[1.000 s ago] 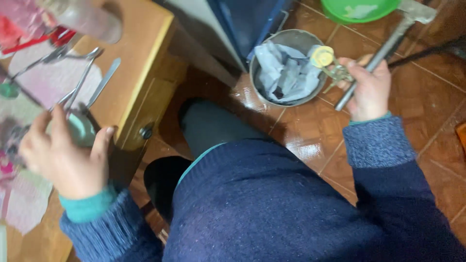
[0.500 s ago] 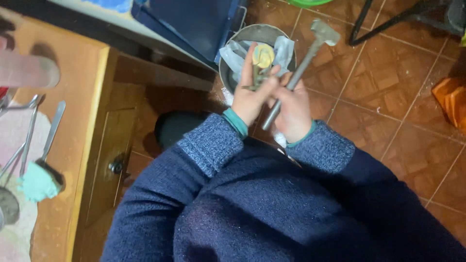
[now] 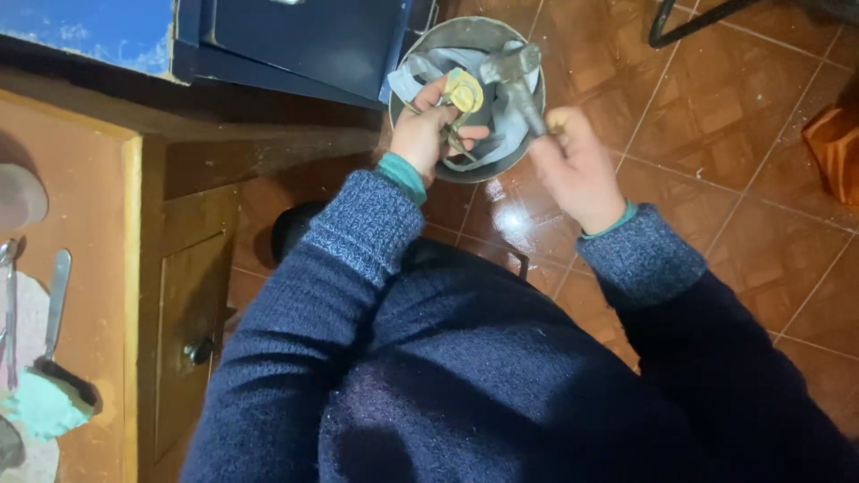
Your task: The person writes on a piece of paper, then retrieves a dental mold from a plastic bag. They use a hammer to break a metal clamp, then retrieve a red wax stick from a drawer. The person cuts pieces of the wax and places them into the mold, using a metal tool to shape the wax. Finally, they apply liquid from a bottle to the mold.
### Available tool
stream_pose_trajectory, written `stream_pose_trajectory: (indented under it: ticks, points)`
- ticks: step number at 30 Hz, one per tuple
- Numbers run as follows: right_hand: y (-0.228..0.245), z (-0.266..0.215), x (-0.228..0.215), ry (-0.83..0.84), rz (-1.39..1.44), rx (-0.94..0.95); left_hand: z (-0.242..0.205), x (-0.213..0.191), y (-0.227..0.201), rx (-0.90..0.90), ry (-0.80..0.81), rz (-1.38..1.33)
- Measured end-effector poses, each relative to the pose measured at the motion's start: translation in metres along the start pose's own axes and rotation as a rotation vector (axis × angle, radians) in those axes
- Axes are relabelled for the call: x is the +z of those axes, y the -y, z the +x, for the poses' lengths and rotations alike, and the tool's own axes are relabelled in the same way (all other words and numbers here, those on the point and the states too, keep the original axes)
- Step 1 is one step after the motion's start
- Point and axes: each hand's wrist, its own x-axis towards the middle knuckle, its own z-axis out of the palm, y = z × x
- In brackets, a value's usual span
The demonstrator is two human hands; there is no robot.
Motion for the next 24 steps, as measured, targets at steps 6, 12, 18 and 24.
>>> stream_pose_trajectory:
  ticks: [6,12,18,24]
  points:
    - [-0.039,-0.001,0.018,-0.100,-0.466,-0.129,0.007,0.000,0.002,-0.051,0.072,-0.038]
    - [-0.042,-0.006,0.020,-0.080,-0.508,-0.065,0.007,0.006,0.011,-0.111,0.054,-0.015]
    - [-0.042,0.009,0.016,-0.025,-0.623,-0.228,0.024,-0.001,0.004,-0.104,0.039,0.010]
    - [0.011,0.010,-0.004,-0.110,-0.293,-0.098,0.029,0.000,0.006,-0.165,-0.026,0.086]
